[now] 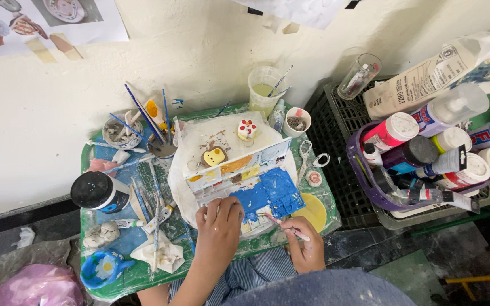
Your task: The person uses a brush to apply paint to a small ceramic structure and its individual components, switching between colors on a white palette.
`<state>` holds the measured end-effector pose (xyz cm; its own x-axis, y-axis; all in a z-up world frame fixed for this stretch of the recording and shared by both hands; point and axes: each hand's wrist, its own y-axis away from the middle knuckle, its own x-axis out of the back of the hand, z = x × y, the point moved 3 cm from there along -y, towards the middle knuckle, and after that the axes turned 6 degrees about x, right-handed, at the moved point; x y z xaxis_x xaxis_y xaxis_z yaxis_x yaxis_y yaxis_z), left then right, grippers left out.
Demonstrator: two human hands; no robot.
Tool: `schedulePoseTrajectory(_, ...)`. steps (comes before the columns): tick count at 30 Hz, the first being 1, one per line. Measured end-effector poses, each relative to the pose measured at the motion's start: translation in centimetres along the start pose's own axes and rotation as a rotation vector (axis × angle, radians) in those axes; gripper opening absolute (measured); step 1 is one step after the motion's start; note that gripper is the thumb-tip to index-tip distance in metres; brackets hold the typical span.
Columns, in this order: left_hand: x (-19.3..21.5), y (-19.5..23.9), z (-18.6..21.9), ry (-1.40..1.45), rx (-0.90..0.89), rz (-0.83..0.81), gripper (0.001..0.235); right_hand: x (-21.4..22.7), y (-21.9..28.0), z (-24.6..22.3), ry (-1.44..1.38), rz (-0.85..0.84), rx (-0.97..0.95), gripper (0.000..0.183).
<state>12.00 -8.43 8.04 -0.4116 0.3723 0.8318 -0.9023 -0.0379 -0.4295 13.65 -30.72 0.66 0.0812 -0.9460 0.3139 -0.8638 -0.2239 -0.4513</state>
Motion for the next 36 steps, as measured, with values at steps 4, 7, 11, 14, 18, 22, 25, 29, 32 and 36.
schedulePoseTrajectory(4, 0.5, -0.1, -0.3, 0.077, 0.023, 0.043, 0.018, -0.1, 0.3, 0.4, -0.040, -0.014, -0.151, 0.012)
schedulePoseTrajectory(7, 0.9, -0.2, -0.7, 0.035, 0.033, 0.018, 0.015, -0.1, 0.2, -0.2, -0.014, -0.014, -0.039, 0.012)
schedulePoseTrajectory(11, 1.6, -0.7, -1.1, 0.059, 0.087, 0.008, 0.016, -0.1, 0.2, -0.2, -0.028, -0.012, -0.095, 0.013)
schedulePoseTrajectory(14, 3.0, -0.4, -1.8, 0.092, 0.146, 0.053, 0.016, -0.2, 0.3, -0.2, -0.074, -0.003, -0.049, 0.013)
schedulePoseTrajectory(18, 5.0, 1.6, -4.3, 0.168, 0.266, 0.100, 0.019, -0.1, 0.5, -0.1, -0.180, -0.005, -0.159, 0.012)
schedulePoseTrajectory(22, 5.8, 6.1, -7.8, 0.172, 0.400, 0.097, 0.017, 0.0, 0.3, -0.7, -0.182, 0.018, -0.145, 0.012)
schedulePoseTrajectory(25, 5.3, 9.7, -10.2, 0.203, 0.437, 0.146, 0.018, -0.4, 0.0, -0.9, -0.098, -0.008, 0.070, 0.011)
schedulePoseTrajectory(29, 4.5, 13.7, -12.6, 0.116, 0.588, 0.043, 0.021, -0.8, 2.9, 1.1, -0.126, 0.095, -0.013, 0.013)
schedulePoseTrajectory(32, 4.2, 14.8, -12.6, 0.059, 0.587, 0.040, 0.022, -2.4, 2.3, 3.4, -0.271, -0.048, 0.329, 0.024)
schedulePoseTrajectory(36, 2.8, 14.8, -10.3, -0.135, 0.588, 0.040, 0.027, -4.5, 4.5, 1.9, -0.143, -0.235, 0.289, 0.024)
